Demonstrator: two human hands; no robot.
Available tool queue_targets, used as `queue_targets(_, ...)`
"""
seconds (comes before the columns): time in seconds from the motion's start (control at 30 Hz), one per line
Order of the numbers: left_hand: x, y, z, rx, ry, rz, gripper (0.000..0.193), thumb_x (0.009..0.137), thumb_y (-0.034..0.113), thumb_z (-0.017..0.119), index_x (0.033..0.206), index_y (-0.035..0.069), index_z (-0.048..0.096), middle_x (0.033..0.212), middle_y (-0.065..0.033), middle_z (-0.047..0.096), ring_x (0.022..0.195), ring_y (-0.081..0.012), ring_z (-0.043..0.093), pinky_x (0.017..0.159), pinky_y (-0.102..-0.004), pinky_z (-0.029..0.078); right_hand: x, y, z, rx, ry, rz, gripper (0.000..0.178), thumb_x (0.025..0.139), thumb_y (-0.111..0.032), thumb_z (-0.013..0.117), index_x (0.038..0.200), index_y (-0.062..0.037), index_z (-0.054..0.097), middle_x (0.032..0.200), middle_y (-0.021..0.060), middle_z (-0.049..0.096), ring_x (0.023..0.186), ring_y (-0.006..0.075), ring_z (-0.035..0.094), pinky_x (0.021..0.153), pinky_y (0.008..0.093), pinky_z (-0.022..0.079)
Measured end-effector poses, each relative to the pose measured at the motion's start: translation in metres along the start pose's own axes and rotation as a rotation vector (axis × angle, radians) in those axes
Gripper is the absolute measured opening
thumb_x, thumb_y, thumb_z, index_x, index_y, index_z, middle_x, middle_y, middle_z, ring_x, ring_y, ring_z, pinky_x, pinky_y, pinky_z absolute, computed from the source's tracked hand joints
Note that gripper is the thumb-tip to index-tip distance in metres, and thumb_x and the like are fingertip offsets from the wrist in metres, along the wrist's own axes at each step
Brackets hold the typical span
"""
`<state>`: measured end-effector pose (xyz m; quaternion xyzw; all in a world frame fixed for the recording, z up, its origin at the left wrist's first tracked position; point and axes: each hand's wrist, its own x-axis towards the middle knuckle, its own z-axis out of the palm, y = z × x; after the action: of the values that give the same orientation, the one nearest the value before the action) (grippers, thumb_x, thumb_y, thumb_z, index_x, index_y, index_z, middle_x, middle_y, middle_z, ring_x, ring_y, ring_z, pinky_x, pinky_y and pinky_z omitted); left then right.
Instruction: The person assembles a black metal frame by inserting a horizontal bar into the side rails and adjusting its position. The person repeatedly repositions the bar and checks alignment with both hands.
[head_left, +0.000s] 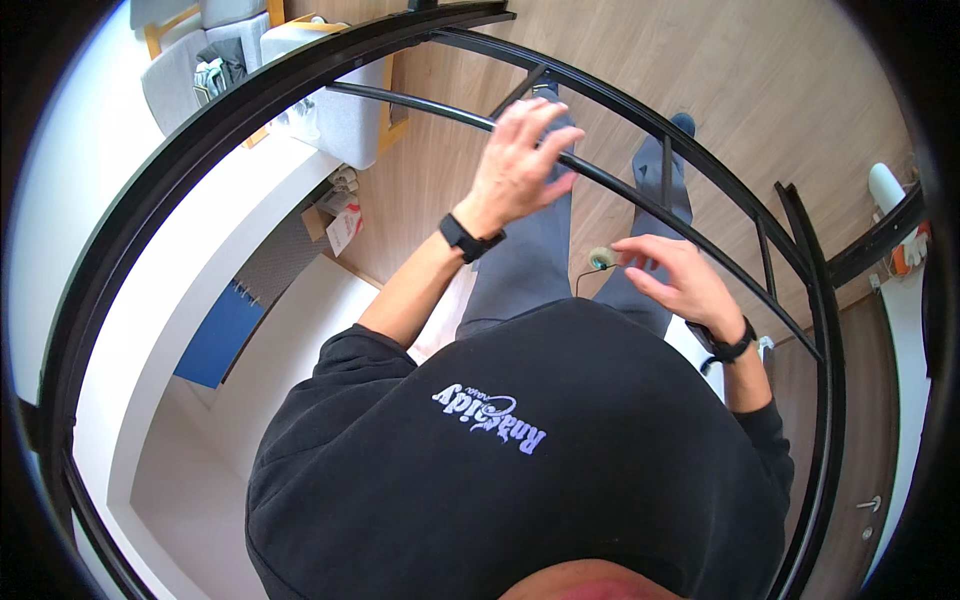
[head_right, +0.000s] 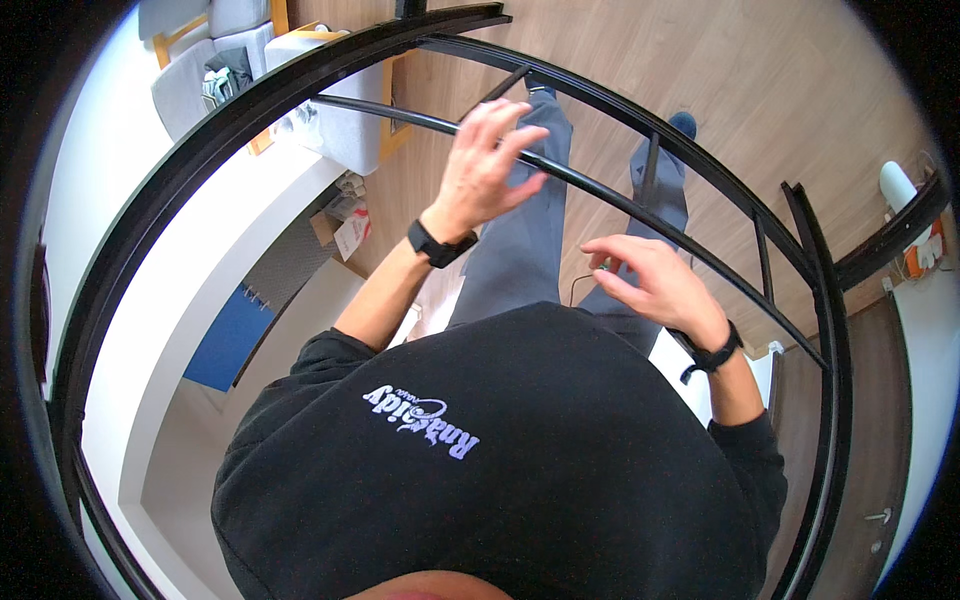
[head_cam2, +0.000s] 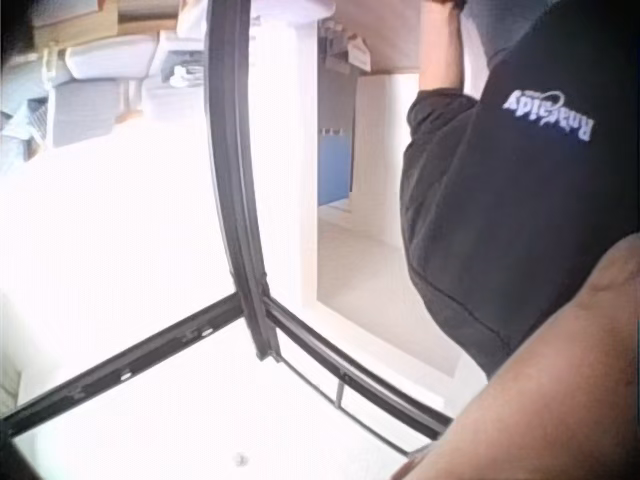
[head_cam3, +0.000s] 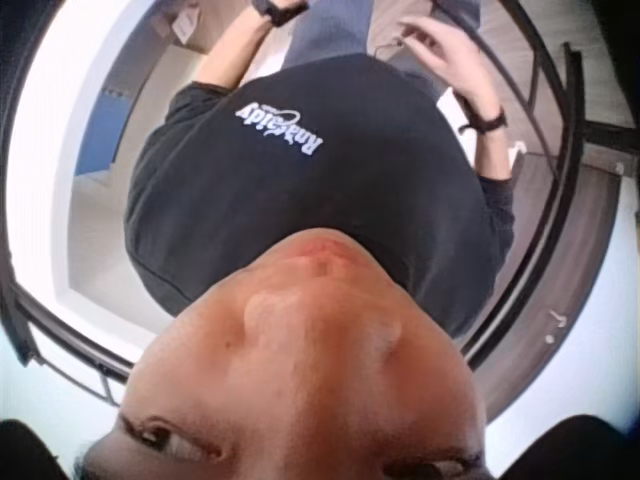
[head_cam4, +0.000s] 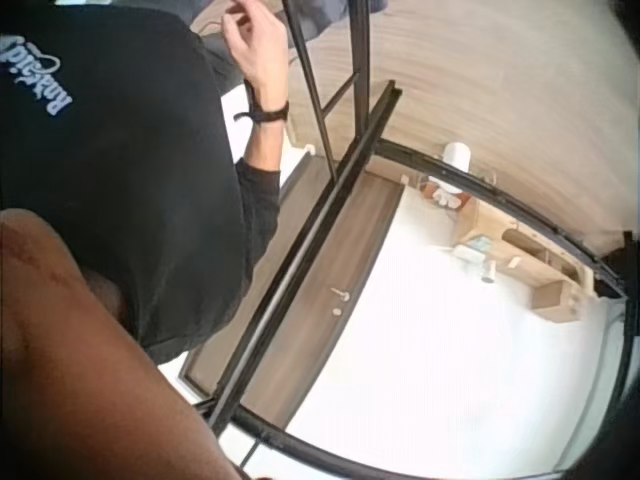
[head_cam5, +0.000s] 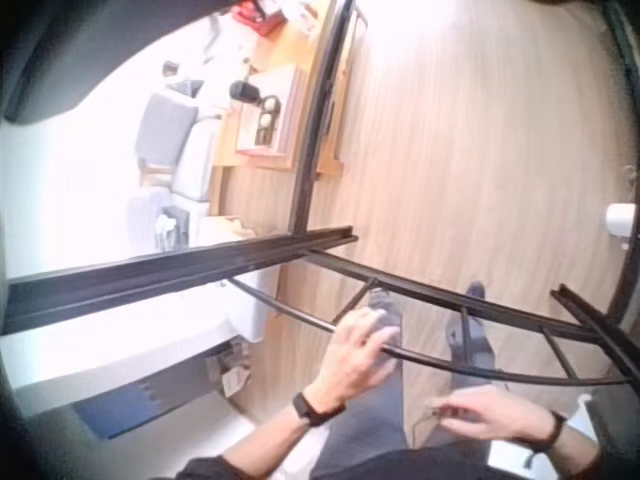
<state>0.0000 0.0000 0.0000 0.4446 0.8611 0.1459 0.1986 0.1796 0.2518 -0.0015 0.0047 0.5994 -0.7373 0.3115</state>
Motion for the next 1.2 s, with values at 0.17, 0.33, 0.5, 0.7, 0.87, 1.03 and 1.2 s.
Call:
queue_targets(0.17,-0.015,-0.107,-0.046,0.185,-0.002,-0.052,0.069,0.070,0.020,0.091,0.133,0.016,0.063,0.143,-0.0135,0.056,0.138,-0.0360,0.050,0.119,-0.0520,0.040,0.080,-0.042,-0.020,-0.442,0.314,-0.166,0.044,0.091,-0.011,0.073,0.134,-0.0035,0.064,0.113,0.0124,0.071,0.104,0.0231,0.066,0.089,0.0354,0.052)
queue_targets(0.33,-0.011,-0.173,-0.053,0.232,-0.219,0.055,0.047,0.077,0.017,0.086,0.120,0.017,0.067,0.094,-0.0012,0.067,0.094,-0.0219,0.067,0.085,-0.0371,0.050,0.191,0.011,-0.020,-0.094,0.280,0.135,0.059,0.101,-0.034,0.067,0.148,-0.0025,0.052,0.137,0.0194,0.065,0.123,0.0313,0.063,0.104,0.0402,0.051)
queue_targets(0.5,-0.005,-0.181,-0.037,0.150,-0.165,0.155,0.021,0.083,0.026,0.083,0.088,0.016,0.065,0.074,0.0008,0.059,0.074,-0.0190,0.064,0.067,-0.0350,0.046,0.259,0.079,-0.045,-0.474,0.036,0.346,0.073,0.101,-0.028,0.065,0.162,-0.0045,0.032,0.152,0.0275,0.053,0.137,0.0383,0.057,0.114,0.0441,0.047)
queue_targets(0.7,-0.003,-0.170,-0.033,0.161,-0.181,0.020,0.034,0.097,0.036,0.073,0.073,0.016,0.061,0.061,-0.0003,0.059,0.058,-0.0200,0.062,0.058,-0.0342,0.045,0.294,0.113,-0.062,-0.522,-0.133,0.181,0.075,0.098,-0.027,0.069,0.161,-0.0026,0.036,0.155,0.0269,0.050,0.145,0.0402,0.048,0.123,0.0446,0.038)
queue_targets(0.87,0.000,-0.166,-0.033,0.149,-0.244,0.012,0.030,0.094,0.031,0.073,0.072,0.018,0.060,0.060,-0.0004,0.060,0.060,-0.0200,0.066,0.059,-0.0365,0.047,0.291,0.138,-0.134,-0.317,-0.007,0.371,0.061,0.104,-0.047,0.061,0.156,-0.0166,0.049,0.148,0.0156,0.059,0.124,0.0319,0.061,0.103,0.0446,0.053)
queue_targets(1.03,0.001,-0.169,-0.033,0.148,-0.253,-0.016,0.034,0.098,0.031,0.072,0.070,0.016,0.058,0.060,0.0003,0.060,0.055,-0.0187,0.061,0.056,-0.0350,0.042,0.294,0.134,-0.201,-0.312,0.104,0.220,0.062,0.104,-0.058,0.056,0.154,-0.0204,0.054,0.145,0.0122,0.063,0.121,0.0264,0.063,0.099,0.0456,0.053)
queue_targets(1.2,0.003,-0.173,-0.030,0.119,-0.312,-0.030,0.029,0.096,0.029,0.072,0.073,0.016,0.062,0.061,-0.0008,0.062,0.058,-0.0196,0.063,0.058,-0.0353,0.043,0.312,0.123,-0.141,-0.138,0.033,0.472,0.061,0.105,-0.062,0.054,0.134,-0.0086,0.064,0.127,0.0136,0.070,0.100,0.0199,0.070,0.085,0.0352,0.058)
